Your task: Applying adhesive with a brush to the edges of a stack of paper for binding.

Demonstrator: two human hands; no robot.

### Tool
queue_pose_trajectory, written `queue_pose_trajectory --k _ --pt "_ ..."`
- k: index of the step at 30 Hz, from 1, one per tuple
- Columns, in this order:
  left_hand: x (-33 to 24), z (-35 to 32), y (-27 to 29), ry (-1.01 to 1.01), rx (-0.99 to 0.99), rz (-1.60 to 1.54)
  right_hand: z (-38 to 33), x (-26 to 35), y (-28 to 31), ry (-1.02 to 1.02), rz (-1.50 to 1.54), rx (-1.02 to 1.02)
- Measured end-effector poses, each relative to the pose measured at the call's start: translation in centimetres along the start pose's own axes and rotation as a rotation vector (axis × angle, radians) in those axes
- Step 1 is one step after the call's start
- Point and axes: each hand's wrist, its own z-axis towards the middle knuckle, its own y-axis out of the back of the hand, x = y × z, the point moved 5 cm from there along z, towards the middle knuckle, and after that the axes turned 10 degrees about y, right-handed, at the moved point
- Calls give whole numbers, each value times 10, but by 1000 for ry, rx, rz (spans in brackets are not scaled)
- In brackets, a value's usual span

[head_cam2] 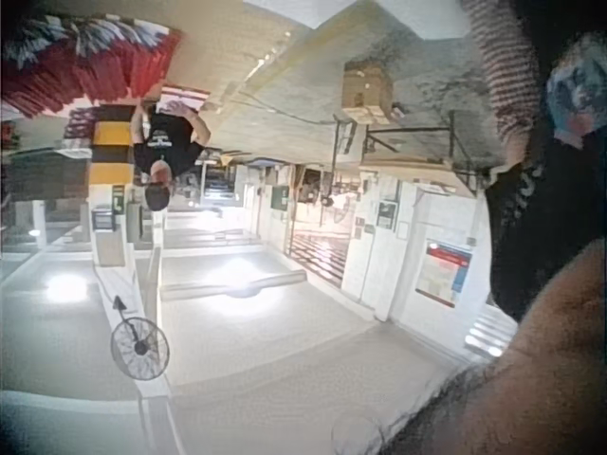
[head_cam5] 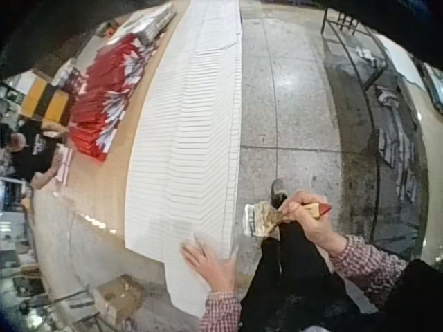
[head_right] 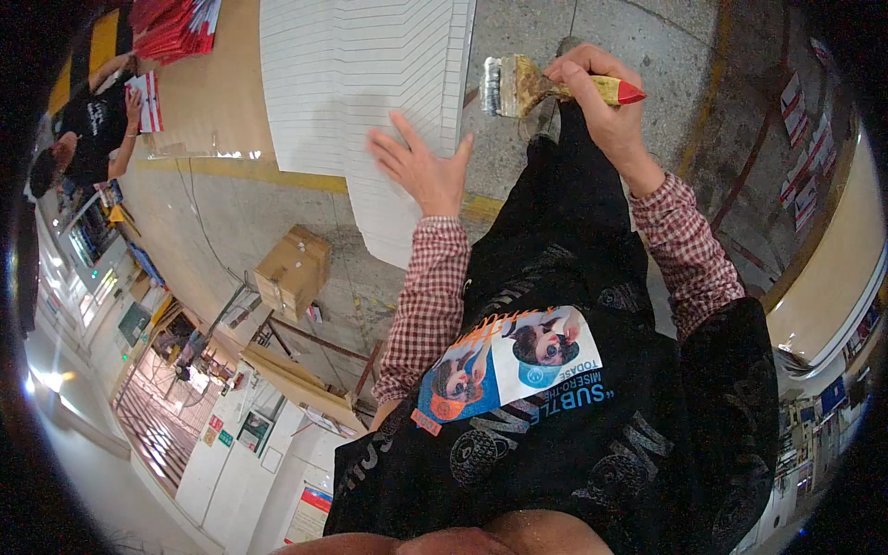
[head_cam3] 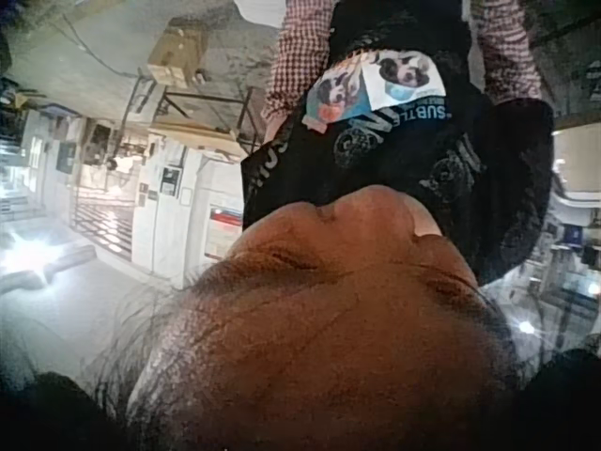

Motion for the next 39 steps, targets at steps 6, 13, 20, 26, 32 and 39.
queue_pose_trajectory --k 6,13,20,26,32,39 --pt "17 -10 4 -117 45 -3 -1 -12 -1 15 -23 -6" --pt "30 10 33 -223 190 -76 43 -41 12 71 68 -3" --pt "28 15 39 -205 286 -133 15 -32 -11 56 2 28" --pt "28 15 38 -208 265 -78 1 -11 -16 44 34 3" --pt "27 16 37 -224 264 -89 10 -19 -25 84 6 -18" --pt "27 16 34 -249 279 -91 -5 -11 -24 39 1 17"
